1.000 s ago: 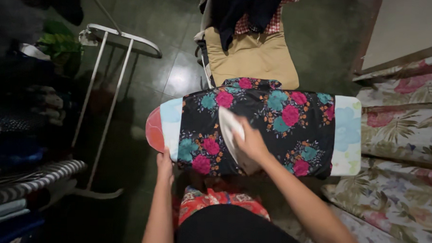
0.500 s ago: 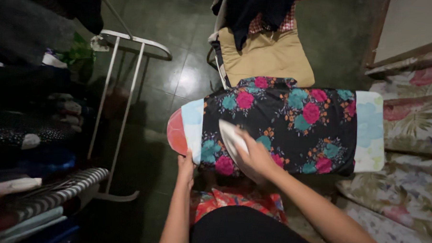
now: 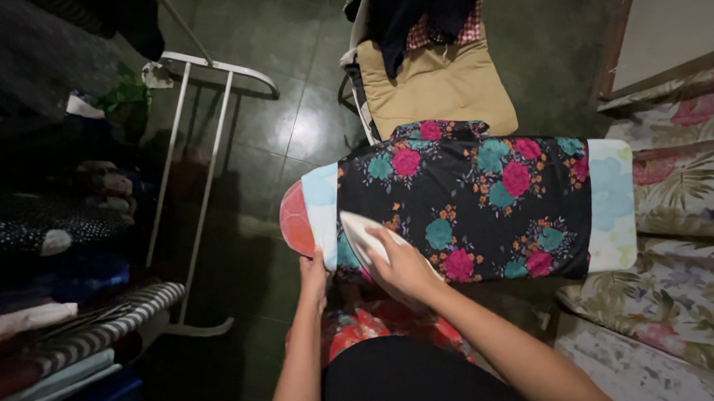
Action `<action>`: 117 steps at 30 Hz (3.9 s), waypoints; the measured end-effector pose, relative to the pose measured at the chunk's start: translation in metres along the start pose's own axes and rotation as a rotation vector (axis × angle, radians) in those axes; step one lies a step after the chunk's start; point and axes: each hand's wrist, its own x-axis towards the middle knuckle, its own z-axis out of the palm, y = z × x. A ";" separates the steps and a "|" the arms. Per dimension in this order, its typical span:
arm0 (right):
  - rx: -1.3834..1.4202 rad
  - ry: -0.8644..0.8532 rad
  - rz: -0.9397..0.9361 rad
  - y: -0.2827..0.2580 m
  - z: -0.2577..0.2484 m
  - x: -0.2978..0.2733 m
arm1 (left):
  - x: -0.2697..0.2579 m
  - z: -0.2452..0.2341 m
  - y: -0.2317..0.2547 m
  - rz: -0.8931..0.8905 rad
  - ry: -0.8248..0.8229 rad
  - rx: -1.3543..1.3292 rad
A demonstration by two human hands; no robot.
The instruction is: The person irons a floral dress on an ironing board, then removes it and places it on a hanger. They then iron a dark blue top on the same board. The actions include smoothing the fabric, moving the iron back and forth, and hanging the finished garment.
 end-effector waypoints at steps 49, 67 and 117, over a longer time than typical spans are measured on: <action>0.006 0.365 0.378 0.126 -0.041 -0.081 | 0.020 -0.021 -0.019 -0.010 0.112 0.196; 0.059 0.309 0.444 0.150 -0.095 -0.089 | 0.023 0.025 -0.004 -0.093 0.131 -0.146; 0.077 0.561 0.515 0.281 -0.167 -0.138 | -0.110 0.332 -0.059 1.154 -0.323 1.542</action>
